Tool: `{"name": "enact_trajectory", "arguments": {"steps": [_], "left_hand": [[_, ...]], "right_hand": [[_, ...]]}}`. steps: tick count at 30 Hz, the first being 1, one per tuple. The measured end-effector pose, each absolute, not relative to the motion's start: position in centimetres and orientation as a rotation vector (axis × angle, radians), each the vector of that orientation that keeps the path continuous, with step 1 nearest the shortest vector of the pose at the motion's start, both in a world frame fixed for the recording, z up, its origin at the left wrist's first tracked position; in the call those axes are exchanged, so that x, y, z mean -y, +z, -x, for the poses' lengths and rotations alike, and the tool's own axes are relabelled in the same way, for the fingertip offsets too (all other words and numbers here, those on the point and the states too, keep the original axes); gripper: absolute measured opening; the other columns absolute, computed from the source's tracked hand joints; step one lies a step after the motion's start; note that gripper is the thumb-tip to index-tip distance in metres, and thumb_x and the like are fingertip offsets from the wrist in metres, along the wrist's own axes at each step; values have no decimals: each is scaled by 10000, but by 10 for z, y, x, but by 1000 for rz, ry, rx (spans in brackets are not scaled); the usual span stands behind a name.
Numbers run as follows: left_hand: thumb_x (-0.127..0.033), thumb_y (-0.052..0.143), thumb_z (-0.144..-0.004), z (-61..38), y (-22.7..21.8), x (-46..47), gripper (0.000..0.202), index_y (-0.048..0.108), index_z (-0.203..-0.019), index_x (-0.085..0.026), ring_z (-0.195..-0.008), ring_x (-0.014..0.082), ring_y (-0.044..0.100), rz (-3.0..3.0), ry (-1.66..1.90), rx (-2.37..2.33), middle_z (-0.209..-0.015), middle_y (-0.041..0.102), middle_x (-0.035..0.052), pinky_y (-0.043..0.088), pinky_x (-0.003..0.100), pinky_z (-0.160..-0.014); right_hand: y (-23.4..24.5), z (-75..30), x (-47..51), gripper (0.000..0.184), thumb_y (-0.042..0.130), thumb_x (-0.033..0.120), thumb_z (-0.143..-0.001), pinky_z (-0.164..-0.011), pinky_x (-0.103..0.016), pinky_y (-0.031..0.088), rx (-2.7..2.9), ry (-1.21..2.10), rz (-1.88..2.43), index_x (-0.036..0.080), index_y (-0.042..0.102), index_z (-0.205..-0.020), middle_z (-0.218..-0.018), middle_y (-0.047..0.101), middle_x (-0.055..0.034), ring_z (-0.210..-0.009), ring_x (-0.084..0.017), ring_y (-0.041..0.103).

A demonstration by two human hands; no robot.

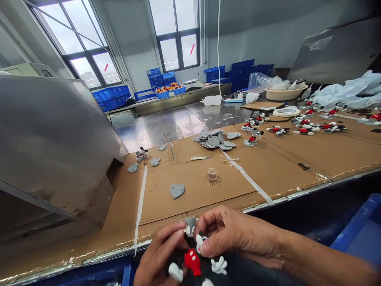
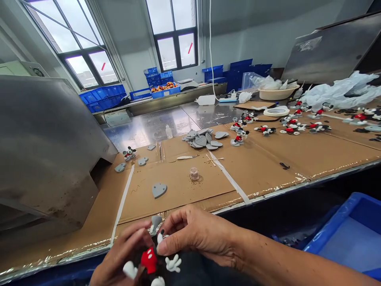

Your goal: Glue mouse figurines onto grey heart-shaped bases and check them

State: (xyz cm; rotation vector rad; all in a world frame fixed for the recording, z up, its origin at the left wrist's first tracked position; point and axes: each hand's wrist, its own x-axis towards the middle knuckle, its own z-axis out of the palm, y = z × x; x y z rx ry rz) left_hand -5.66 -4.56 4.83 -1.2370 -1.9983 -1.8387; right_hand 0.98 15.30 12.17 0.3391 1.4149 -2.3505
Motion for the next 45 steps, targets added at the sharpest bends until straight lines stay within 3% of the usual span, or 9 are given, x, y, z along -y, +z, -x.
{"name": "enact_trajectory", "arguments": {"steps": [4,8,10,17,28,32,36,40,45], "left_hand": [[-393,675,-850,110,37,60,354,665,-1195,-315,-940,211,668,968,-1764,2358,-1155,688,45,558,319,-860],[-471,660,-822,161,38,58,371,698,-1141,-285,-1135,277,586,948,-1461,2523,-1159,690,63,420,487,-1053],[-456,711,-772,178,40,47,437,688,-1165,-265,-1229,299,516,1013,-1393,2574,-1220,664,78,371,507,-1086],[-448,835,-639,193,48,5,675,631,-1228,-191,-1268,342,442,1220,-1144,2699,-1280,615,115,335,512,-1068],[-510,785,-682,201,53,-1,515,696,-1086,-204,-1037,334,504,1321,-1027,2785,-1041,644,100,376,499,-937],[-357,767,-695,215,71,3,451,703,-1132,-266,-1095,297,546,1560,-1104,2787,-1087,688,65,404,438,-988],[-208,684,-684,220,88,13,555,637,-1233,-272,-1173,242,573,1629,-1136,2820,-1224,676,37,424,359,-1016],[-429,627,-799,197,80,15,394,655,-1086,-161,-1094,319,592,1214,-998,2903,-1130,678,137,447,453,-941],[-665,626,-760,148,60,-11,656,609,-1087,-96,-1112,415,509,768,-682,2900,-1107,624,200,342,566,-959]], "right_hand": [[124,7,-165,382,903,210,-530,-667,-193,418,-1578,-2433,-435,139,702,-846,-757,684,2,-691,-85,594],[124,30,-176,398,889,276,-563,-691,-241,451,-1688,-2513,-485,145,686,-879,-833,717,-38,-740,-126,646],[121,43,-179,406,876,306,-574,-712,-277,471,-1761,-2561,-487,138,685,-890,-847,727,-65,-760,-157,663],[100,78,-174,283,807,298,-617,-722,-277,492,-1966,-2688,-660,150,689,-828,-823,717,-34,-750,-140,647],[111,73,-167,345,835,315,-608,-694,-253,517,-1972,-2823,-620,133,697,-867,-821,730,-45,-739,-143,667],[119,62,-171,353,847,324,-629,-695,-258,519,-1952,-2834,-575,137,709,-895,-846,737,-54,-748,-151,674],[122,54,-176,345,851,319,-649,-731,-261,520,-1964,-2850,-523,142,715,-912,-866,743,-52,-755,-139,671],[121,55,-179,376,873,309,-613,-755,-263,520,-2000,-2864,-603,138,712,-907,-841,742,-47,-780,-149,679],[120,60,-177,397,875,324,-601,-762,-276,526,-1988,-2905,-647,151,702,-914,-865,741,-42,-773,-149,677]]}}
